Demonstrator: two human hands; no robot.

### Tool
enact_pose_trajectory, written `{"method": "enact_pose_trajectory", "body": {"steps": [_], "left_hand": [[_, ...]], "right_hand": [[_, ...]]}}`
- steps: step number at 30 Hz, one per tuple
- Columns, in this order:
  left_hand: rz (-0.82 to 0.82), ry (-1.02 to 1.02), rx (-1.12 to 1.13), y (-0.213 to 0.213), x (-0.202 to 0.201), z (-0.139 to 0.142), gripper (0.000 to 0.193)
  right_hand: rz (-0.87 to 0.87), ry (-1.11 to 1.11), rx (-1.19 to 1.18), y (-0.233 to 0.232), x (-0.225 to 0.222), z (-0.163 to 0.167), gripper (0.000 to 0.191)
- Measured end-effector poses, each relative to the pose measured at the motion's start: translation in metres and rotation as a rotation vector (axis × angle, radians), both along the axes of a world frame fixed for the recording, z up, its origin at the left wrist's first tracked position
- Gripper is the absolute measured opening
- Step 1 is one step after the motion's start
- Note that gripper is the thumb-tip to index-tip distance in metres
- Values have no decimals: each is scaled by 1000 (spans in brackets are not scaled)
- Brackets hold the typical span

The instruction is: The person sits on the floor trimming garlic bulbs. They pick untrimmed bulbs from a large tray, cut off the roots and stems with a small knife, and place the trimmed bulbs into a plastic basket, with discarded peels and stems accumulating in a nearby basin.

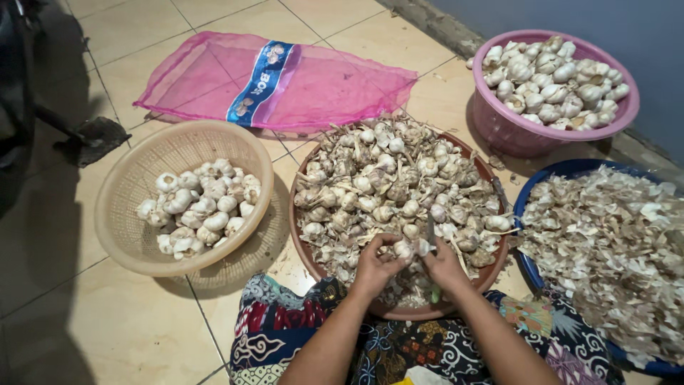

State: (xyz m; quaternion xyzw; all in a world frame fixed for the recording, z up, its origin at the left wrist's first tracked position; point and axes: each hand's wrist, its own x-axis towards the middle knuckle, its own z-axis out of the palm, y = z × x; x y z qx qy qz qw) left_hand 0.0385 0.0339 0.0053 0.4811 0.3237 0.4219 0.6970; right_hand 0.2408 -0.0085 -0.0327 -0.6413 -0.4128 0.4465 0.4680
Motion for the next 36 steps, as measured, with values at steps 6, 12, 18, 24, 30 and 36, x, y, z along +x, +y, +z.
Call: {"method": "enact_pose_trajectory", "body": {"steps": [6, 12, 18, 24, 30, 36], "left_hand": [[25, 268, 255, -6, 0, 11, 49], [8, 162, 148, -13, 6, 7, 55], [-84, -14, -111, -8, 4, 15, 47], [-6, 16, -334, -1, -4, 37, 42], [17, -215, -276, 3, -2, 12, 40], [75, -208, -264, 7, 0, -13, 32]], "right_hand": [[66, -326, 274, -1, -15, 27, 50], [-51, 1, 51, -2, -21, 33, 25], [-106, 49, 83, -4, -21, 31, 29], [-31, 52, -212, -5, -10, 63, 54], [221, -5, 13, -21, -15, 64, 56], [130, -319, 87, -18, -36, 56, 40]]}}
